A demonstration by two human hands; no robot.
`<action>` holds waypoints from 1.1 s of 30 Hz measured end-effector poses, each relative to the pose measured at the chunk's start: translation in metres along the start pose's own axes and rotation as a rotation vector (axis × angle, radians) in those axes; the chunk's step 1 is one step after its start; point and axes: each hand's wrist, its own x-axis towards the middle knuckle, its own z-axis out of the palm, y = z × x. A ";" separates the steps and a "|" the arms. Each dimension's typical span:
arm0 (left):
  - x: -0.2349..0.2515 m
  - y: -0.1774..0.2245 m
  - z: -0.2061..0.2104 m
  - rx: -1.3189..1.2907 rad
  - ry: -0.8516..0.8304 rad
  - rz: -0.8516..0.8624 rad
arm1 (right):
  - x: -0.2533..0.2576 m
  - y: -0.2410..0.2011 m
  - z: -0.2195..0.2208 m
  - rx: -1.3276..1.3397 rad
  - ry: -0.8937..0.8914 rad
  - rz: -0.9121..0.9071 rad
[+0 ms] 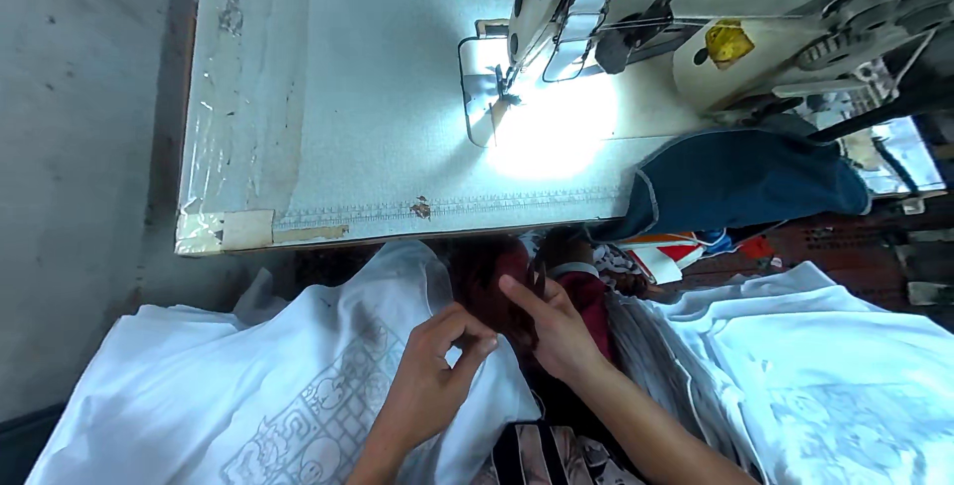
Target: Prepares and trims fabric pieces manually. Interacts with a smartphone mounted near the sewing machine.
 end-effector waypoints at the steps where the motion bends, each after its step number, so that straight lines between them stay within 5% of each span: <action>1: 0.000 0.000 -0.002 -0.019 0.000 0.000 | 0.000 0.000 0.000 -0.003 -0.004 -0.007; 13: 0.002 -0.003 0.006 -0.526 0.188 -0.037 | 0.000 0.004 0.004 -0.090 -0.001 -0.040; 33: 0.005 -0.009 0.003 -0.755 0.072 0.038 | -0.002 0.007 0.012 -0.035 -0.043 -0.103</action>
